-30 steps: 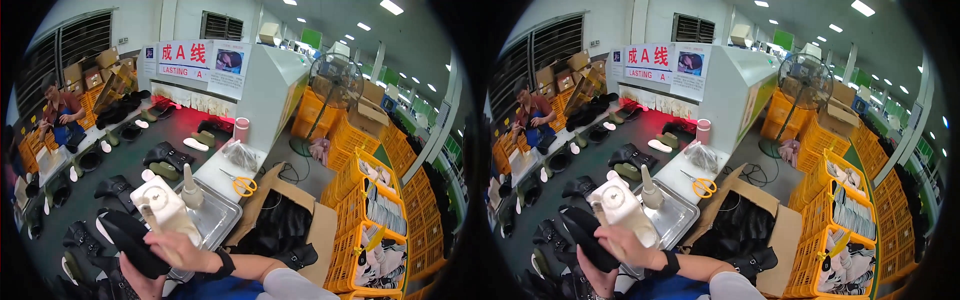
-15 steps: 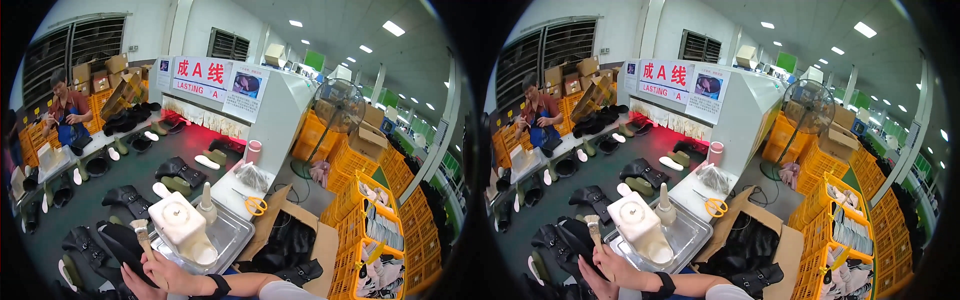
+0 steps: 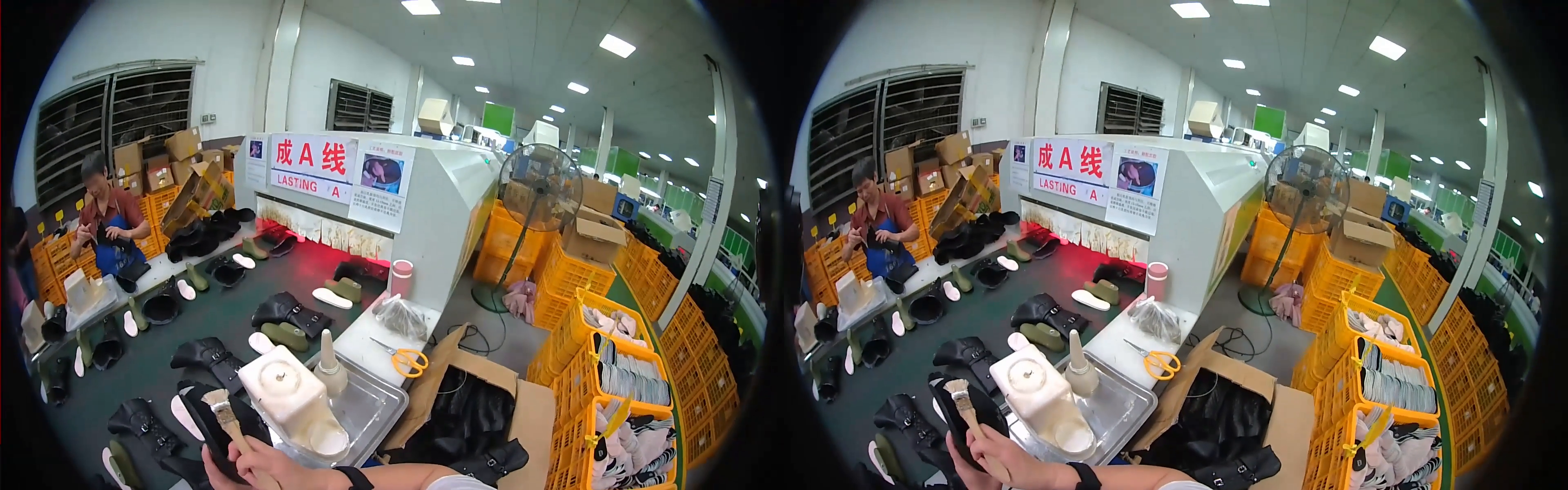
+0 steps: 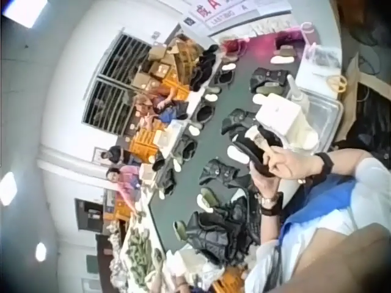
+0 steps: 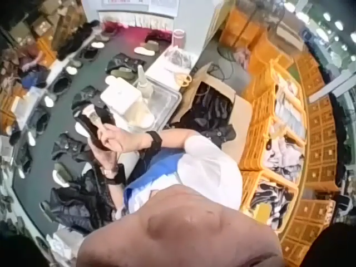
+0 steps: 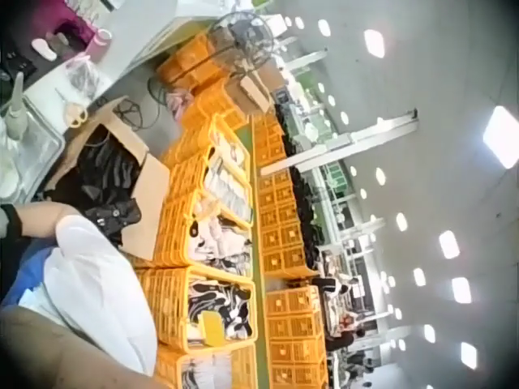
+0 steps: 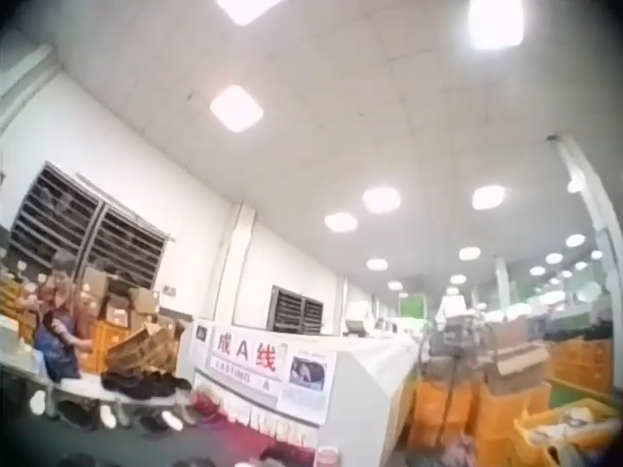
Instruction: The recorder is applying glue to the inside edges of black leather boots using a brush at a factory assembly line.
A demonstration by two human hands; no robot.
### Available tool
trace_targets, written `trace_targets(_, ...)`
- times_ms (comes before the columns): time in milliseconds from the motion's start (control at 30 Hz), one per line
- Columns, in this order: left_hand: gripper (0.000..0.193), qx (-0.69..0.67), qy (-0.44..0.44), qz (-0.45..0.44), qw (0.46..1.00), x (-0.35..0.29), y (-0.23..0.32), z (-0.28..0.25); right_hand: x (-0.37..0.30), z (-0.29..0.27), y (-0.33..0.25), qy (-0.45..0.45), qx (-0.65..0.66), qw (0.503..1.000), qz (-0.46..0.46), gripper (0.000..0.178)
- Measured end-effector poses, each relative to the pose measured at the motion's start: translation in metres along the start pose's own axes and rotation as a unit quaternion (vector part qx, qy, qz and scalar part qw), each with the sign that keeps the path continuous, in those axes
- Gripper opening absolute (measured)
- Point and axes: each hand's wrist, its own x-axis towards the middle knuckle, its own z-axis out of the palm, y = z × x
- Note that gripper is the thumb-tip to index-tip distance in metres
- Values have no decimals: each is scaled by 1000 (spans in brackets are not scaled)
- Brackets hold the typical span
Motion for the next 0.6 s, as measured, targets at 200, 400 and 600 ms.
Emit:
trace_targets(200, 81, 15, 34, 32, 999, 11, 11, -12, 1, -33, -7, 103, -52, 992, -57, 15)
trace_targets(400, 73, 192, -5, -98, 976, -2, -6, -63, -38, -109, 3, 140, -8, 978, 153, 23)
trace_targets(600, 46, -195, -37, -280, 939, -42, 4, -94, -72, -123, -7, 137, 84, 930, 332, 40)
